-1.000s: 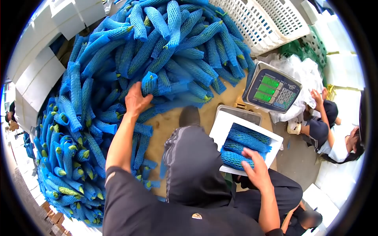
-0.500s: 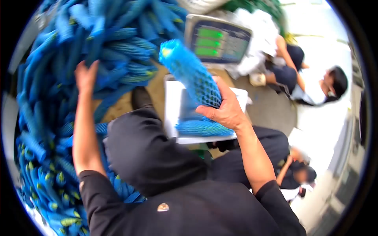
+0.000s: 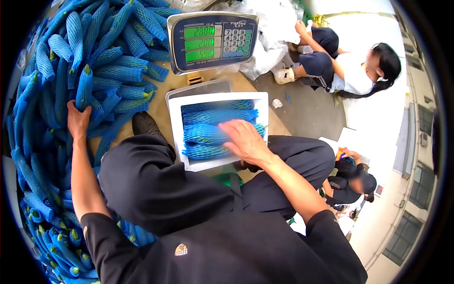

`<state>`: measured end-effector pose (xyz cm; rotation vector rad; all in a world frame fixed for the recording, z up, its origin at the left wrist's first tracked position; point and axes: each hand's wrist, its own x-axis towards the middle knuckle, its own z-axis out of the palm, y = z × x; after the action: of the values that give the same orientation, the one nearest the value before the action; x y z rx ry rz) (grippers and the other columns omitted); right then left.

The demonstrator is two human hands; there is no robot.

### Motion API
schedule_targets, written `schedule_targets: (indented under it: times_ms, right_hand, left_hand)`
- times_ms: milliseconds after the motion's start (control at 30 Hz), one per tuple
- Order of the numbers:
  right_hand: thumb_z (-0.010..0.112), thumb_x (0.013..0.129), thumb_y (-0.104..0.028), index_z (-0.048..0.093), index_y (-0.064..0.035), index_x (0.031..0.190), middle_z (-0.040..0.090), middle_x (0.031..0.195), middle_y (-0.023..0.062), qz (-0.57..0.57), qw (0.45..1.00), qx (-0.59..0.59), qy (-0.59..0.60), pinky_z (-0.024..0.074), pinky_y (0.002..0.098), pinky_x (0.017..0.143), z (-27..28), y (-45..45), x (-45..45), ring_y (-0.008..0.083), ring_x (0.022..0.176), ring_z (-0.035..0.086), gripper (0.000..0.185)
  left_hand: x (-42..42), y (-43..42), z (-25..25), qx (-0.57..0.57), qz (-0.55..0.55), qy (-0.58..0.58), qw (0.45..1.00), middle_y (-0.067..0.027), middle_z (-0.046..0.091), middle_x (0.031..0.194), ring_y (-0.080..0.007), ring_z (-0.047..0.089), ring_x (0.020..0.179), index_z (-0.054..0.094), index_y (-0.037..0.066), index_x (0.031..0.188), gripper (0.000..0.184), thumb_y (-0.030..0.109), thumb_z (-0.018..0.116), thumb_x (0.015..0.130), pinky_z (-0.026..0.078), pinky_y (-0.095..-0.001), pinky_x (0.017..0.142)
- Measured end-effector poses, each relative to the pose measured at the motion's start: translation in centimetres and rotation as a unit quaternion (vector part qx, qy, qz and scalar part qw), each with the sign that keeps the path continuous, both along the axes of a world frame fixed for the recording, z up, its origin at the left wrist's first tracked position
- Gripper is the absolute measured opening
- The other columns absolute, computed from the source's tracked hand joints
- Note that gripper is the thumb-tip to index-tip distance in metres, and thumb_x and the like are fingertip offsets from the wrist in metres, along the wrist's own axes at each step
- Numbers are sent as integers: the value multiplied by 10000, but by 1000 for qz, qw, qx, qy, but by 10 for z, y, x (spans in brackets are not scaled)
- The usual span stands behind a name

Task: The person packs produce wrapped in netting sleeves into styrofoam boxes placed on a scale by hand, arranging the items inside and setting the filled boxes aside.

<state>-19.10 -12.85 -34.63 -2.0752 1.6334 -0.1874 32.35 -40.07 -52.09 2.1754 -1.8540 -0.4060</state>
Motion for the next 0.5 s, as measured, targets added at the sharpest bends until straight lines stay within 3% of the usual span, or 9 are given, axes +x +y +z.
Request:
schedule_targets:
  times_ms: [167, 267, 367, 400, 467, 500]
  right_hand:
    - [809, 846, -186, 536, -164, 1474, 592, 1293, 118, 1, 999, -39, 21, 420, 491, 1084, -10, 10, -1, 329, 1254, 548, 685]
    - [812, 846, -187, 526, -180, 1483, 584, 1295, 110, -3, 997, -63, 37, 417, 491, 1082, -16, 16, 0, 325, 1250, 545, 698]
    - [798, 863, -219, 521, -177, 1490, 579, 1303, 110, 3, 996, -78, 44, 409, 500, 1092, -21, 19, -1, 326, 1259, 538, 686]
    - [792, 870, -233, 519, -176, 1492, 578, 1308, 114, -1, 997, -72, 40, 404, 506, 1100, -20, 19, -1, 327, 1264, 535, 682]
    - [777, 880, -299, 514, -139, 1495, 568, 1357, 139, -1, 997, -59, 41, 376, 541, 1135, -20, 22, -5, 347, 1305, 518, 688]
    - [779, 877, -309, 513, -123, 1493, 563, 1373, 143, -15, 996, -77, 34, 370, 551, 1140, -17, 23, -4, 355, 1318, 511, 696]
  left_hand:
    - [-17, 55, 70, -75, -45, 113, 990, -230, 697, 1147, -419, 687, 1079, 538, 59, 1367, 610, 233, 761, 827, 531, -466, 937]
    - [-33, 64, 130, -62, -95, 194, 975, -209, 693, 1072, -355, 701, 999, 562, 54, 1346, 571, 170, 757, 822, 539, -435, 919]
    - [-74, 59, 219, -81, -162, 194, 964, -198, 690, 1034, -324, 695, 941, 576, 49, 1313, 535, 156, 753, 820, 543, -414, 889]
    - [-89, 56, 245, -97, -170, 192, 962, -178, 696, 1031, -273, 690, 930, 579, 40, 1293, 512, 160, 750, 825, 541, -388, 878]
    - [-113, 51, 290, -125, -171, 266, 940, -133, 701, 1064, -215, 675, 957, 584, 29, 1324, 561, 198, 768, 822, 539, -366, 878]
    - [-125, 49, 307, -141, -177, 362, 904, -91, 691, 1092, -180, 654, 975, 583, 14, 1366, 646, 259, 793, 806, 538, -354, 879]
